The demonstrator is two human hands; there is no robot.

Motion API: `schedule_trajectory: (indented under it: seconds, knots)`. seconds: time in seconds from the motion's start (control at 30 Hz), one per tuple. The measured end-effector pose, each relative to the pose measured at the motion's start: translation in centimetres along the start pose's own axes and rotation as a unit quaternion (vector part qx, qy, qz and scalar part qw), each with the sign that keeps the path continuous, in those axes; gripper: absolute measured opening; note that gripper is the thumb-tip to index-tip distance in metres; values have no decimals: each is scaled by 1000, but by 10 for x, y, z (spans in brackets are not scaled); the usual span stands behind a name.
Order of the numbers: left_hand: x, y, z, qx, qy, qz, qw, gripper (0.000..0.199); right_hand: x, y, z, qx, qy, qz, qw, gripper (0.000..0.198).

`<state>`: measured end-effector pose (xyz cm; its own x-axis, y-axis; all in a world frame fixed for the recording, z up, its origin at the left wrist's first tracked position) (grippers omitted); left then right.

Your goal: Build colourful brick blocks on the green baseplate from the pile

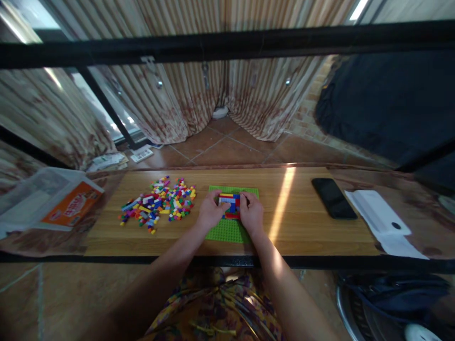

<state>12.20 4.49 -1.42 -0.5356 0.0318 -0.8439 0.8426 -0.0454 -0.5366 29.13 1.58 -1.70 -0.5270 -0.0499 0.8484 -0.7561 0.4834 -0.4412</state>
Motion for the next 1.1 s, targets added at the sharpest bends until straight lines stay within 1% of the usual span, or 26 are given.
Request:
schedule_trajectory:
  seconds: [0.07,0.13,0.23,0.3,0.43,0.63,0.8,0.93,1.03,1.1]
  knots:
    - [0,0,2,0,25,4,1000,46,-5,0,-1,-1,19,-7,1000,42]
    - [0,0,4,0,41,7,999,43,-12,-1,-1,-4,55,-26,998,47]
    - [0,-2,5,-1,37,6,999,34,-21,-4,-1,-19,107,-87,990,52]
    - [-1,-2,5,-4,36,0,999,32,-24,-6,-1,-29,120,-124,985,53]
    - [-4,-1,6,-29,42,-31,998,35,-24,-7,-1,-34,121,-146,981,54]
    - [-3,2,7,-54,33,-41,997,36,-20,-7,-1,-32,115,-118,986,57]
    - [-4,2,9,-54,37,-46,997,34,-21,-6,-1,-10,103,-66,993,64]
    - [-6,1,18,-48,62,-40,996,36,-25,-7,0,-3,99,-40,994,64]
    - [-5,-6,28,-54,77,-15,995,41,-26,-8,0,4,93,-18,996,65]
    - [-3,-17,37,-60,89,-2,994,43,-26,-8,0,10,89,4,996,66]
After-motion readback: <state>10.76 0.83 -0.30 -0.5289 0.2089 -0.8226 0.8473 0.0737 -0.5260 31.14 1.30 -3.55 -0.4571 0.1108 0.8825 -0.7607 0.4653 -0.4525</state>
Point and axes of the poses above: each hand's wrist, its own z-axis away from the middle knuckle, its own y-axis out of the palm, x = y × z, the point moved 7 cm from there along -z, towards the middle knuckle, and after that the axes turned 2 degrees about y, right-handed, at the moved point
